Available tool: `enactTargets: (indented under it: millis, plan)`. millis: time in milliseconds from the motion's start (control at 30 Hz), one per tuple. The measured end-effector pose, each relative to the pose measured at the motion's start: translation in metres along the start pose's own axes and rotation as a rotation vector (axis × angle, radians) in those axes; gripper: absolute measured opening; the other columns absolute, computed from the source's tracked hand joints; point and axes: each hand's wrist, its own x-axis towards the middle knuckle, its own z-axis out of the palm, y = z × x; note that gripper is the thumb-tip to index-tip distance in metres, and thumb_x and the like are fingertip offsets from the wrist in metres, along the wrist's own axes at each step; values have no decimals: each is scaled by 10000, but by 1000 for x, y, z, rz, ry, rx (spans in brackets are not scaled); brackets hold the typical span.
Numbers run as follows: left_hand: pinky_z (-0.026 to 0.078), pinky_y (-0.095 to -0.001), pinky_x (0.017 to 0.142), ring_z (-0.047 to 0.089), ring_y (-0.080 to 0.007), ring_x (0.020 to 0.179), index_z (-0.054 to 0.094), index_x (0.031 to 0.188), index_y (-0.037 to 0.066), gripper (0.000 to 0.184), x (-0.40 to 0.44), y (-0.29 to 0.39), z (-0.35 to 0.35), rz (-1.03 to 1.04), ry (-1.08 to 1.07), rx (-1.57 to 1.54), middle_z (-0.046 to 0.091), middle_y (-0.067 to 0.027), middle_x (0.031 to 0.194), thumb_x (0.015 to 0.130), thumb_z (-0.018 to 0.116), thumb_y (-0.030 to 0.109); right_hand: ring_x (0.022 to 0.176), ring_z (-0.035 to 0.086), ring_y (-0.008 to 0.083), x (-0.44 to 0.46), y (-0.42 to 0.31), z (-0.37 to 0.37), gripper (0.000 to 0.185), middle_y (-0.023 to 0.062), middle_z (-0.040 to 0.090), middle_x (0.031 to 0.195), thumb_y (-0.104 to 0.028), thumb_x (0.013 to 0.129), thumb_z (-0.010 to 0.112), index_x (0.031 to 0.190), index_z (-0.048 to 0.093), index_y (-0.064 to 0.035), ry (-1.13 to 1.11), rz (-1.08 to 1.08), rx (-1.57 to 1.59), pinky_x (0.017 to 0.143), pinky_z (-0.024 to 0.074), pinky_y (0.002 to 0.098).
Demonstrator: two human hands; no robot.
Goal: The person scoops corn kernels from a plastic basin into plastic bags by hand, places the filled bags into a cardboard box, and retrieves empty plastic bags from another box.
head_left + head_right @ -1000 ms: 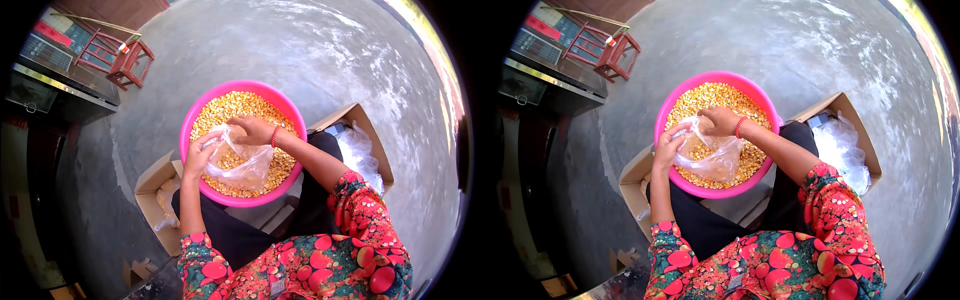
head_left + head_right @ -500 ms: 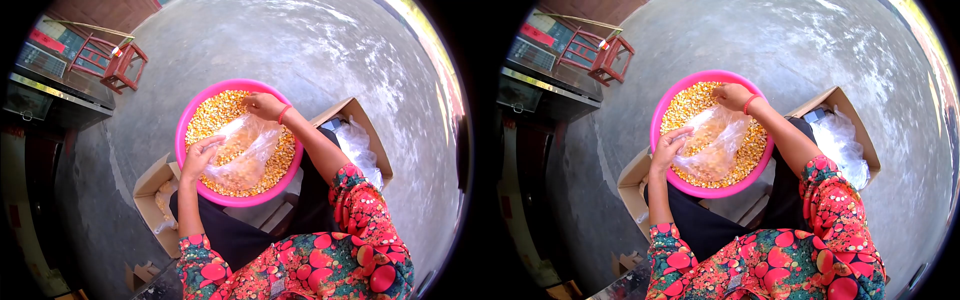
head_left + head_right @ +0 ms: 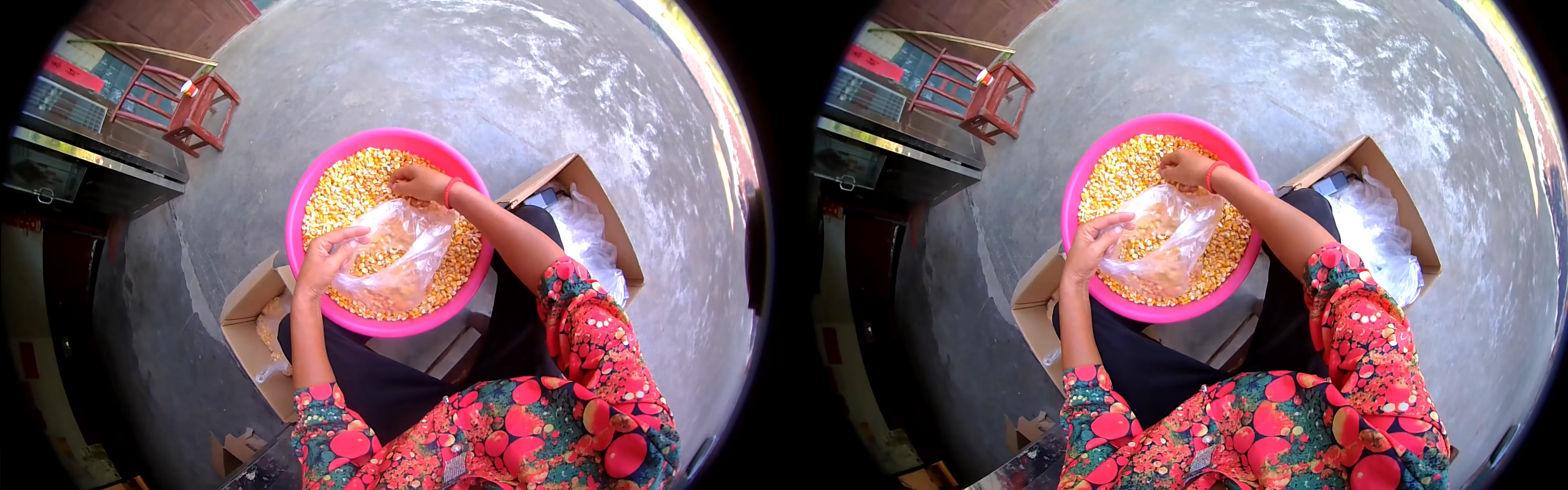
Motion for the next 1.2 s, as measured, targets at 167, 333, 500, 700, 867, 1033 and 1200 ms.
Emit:
enactTargets:
  millis: [167,333,500,700,867,1033,1200]
  plan:
    - [370,-148,562,451,5,631,610,1108,30,289,2,-4,-3,-11,11,4,628,-2,924,844,492,14,759,627,191,-14,-22,-10,230,95,527,1077,-161,877,508,1037,568,-7,21,53,597,664,565,264]
    - [320,-143,486,379,19,542,606,1110,30,278,5,-9,-1,-25,29,0,623,13,912,854,498,28,891,588,169,-24,-34,-1,231,55,547,1047,-177,930,446,1036,549,1,-56,-56,794,714,552,271]
    - [412,-172,618,504,-23,702,596,1119,20,285,10,-22,-2,-8,83,5,626,-16,949,854,493,17,987,526,106,-44,-46,23,226,40,549,1027,-172,942,413,1048,553,-29,-325,-212,786,843,490,274]
    - [441,-223,811,556,-92,936,586,1120,-8,286,11,-15,0,-32,87,37,622,-62,1021,851,493,10,994,527,126,-60,-45,47,251,62,610,1018,-177,909,499,1053,609,-3,-587,-395,164,910,392,281]
    - [440,-222,813,558,-89,933,595,1109,-8,281,11,-17,-1,-37,59,20,624,-57,1017,849,489,4,829,573,102,-49,-39,39,236,26,632,902,-206,892,511,982,630,-24,-531,-386,252,727,474,268]
    - [434,-233,832,566,-94,926,603,1102,-3,289,7,-11,-2,-69,16,66,634,-63,993,841,479,-5,725,612,205,-20,-27,6,183,84,645,831,-185,839,518,889,642,-59,218,-384,-173,607,502,354]
    - [435,-234,835,569,-101,928,603,1099,-7,289,5,-9,0,-25,-15,52,634,-66,994,839,478,-4,862,600,340,-4,7,13,192,191,558,977,-157,804,508,941,612,-71,540,-367,-749,735,490,426]
